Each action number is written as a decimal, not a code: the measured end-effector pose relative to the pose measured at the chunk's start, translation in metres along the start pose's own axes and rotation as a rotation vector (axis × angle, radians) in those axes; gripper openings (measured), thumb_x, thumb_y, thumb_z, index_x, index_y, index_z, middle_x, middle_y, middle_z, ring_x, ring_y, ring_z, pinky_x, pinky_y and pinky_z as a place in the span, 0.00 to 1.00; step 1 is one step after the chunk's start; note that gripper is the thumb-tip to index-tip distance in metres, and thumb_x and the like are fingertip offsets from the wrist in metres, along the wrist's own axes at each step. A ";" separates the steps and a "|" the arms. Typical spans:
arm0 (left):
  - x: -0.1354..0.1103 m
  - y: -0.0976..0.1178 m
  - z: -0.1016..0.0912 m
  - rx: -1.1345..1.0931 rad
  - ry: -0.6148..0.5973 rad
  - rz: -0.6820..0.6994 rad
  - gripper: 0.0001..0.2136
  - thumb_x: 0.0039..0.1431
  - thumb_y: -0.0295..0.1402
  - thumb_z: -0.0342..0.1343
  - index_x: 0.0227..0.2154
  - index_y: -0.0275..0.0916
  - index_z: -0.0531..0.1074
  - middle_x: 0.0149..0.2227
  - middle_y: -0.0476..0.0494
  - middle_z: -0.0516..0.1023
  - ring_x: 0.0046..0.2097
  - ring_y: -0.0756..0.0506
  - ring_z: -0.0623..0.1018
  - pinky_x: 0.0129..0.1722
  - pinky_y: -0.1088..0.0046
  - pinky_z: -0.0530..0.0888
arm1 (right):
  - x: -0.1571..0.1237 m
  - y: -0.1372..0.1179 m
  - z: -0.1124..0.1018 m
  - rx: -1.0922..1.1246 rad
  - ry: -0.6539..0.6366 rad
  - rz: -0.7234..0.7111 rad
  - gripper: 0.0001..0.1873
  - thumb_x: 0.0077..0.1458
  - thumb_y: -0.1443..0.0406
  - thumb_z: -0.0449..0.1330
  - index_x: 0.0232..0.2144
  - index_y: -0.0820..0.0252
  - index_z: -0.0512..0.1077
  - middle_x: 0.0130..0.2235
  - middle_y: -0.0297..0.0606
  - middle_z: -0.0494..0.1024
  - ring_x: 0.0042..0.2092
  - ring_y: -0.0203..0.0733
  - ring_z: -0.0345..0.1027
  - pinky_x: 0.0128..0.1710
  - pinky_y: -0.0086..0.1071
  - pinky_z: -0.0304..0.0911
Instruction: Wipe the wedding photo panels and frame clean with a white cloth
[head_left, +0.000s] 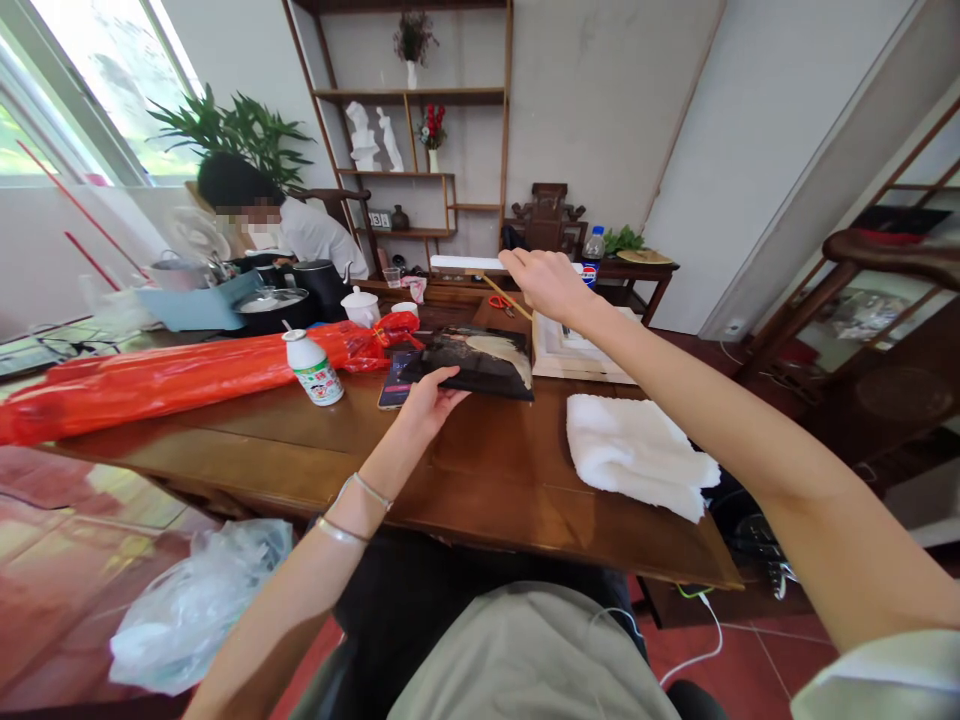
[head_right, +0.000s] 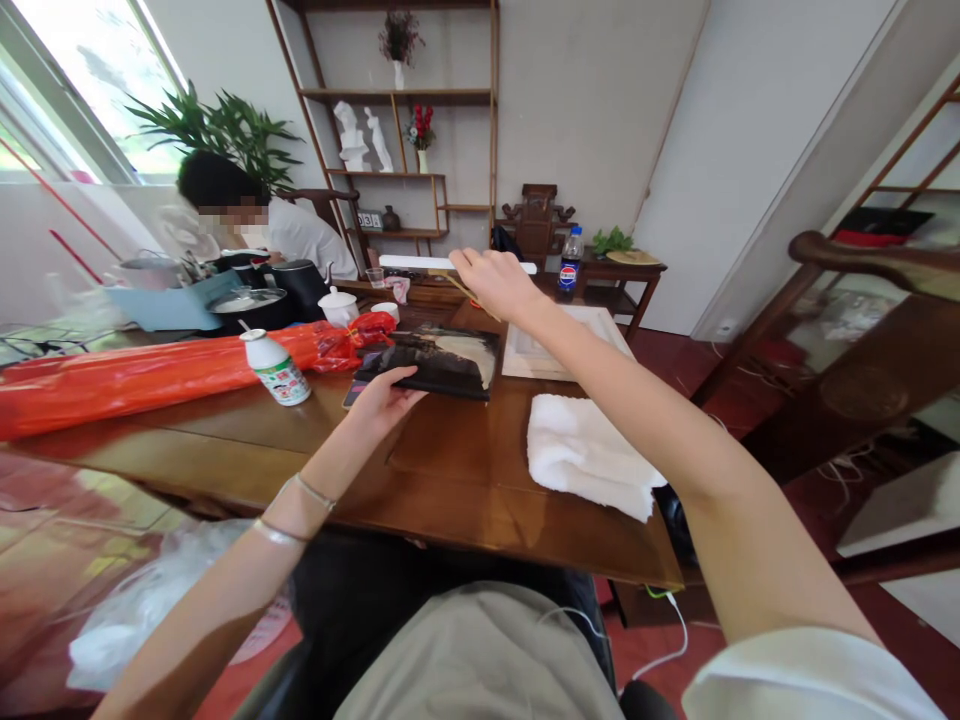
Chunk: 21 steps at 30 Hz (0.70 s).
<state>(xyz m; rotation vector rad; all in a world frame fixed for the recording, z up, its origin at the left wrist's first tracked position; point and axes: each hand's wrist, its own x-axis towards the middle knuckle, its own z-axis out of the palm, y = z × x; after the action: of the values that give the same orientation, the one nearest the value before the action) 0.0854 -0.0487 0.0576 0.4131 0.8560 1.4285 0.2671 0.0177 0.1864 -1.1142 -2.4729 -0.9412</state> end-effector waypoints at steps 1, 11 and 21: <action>0.009 0.001 0.003 -0.005 -0.010 -0.022 0.07 0.50 0.18 0.53 0.31 0.30 0.71 0.33 0.38 0.78 0.36 0.46 0.79 0.39 0.70 0.77 | -0.002 0.000 0.001 -0.005 0.003 -0.003 0.18 0.56 0.76 0.41 0.48 0.69 0.59 0.43 0.51 0.70 0.41 0.50 0.64 0.35 0.37 0.52; 0.076 -0.009 0.027 -0.086 -0.003 -0.095 0.06 0.54 0.18 0.50 0.31 0.32 0.70 0.26 0.42 0.76 0.31 0.48 0.78 0.40 0.70 0.77 | -0.008 0.002 0.017 -0.038 0.037 -0.045 0.16 0.59 0.74 0.39 0.46 0.69 0.61 0.42 0.50 0.72 0.38 0.48 0.65 0.30 0.34 0.48; 0.095 -0.012 0.013 -0.110 0.019 -0.164 0.12 0.55 0.19 0.50 0.40 0.34 0.70 0.32 0.41 0.78 0.36 0.46 0.79 0.39 0.70 0.78 | -0.008 0.006 0.025 -0.043 0.044 -0.032 0.16 0.60 0.73 0.40 0.47 0.69 0.61 0.43 0.50 0.71 0.38 0.47 0.64 0.30 0.34 0.47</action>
<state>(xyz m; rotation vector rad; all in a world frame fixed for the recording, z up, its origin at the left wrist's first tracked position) 0.0959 0.0440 0.0323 0.2411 0.8039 1.3225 0.2776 0.0323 0.1667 -1.0588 -2.4529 -1.0212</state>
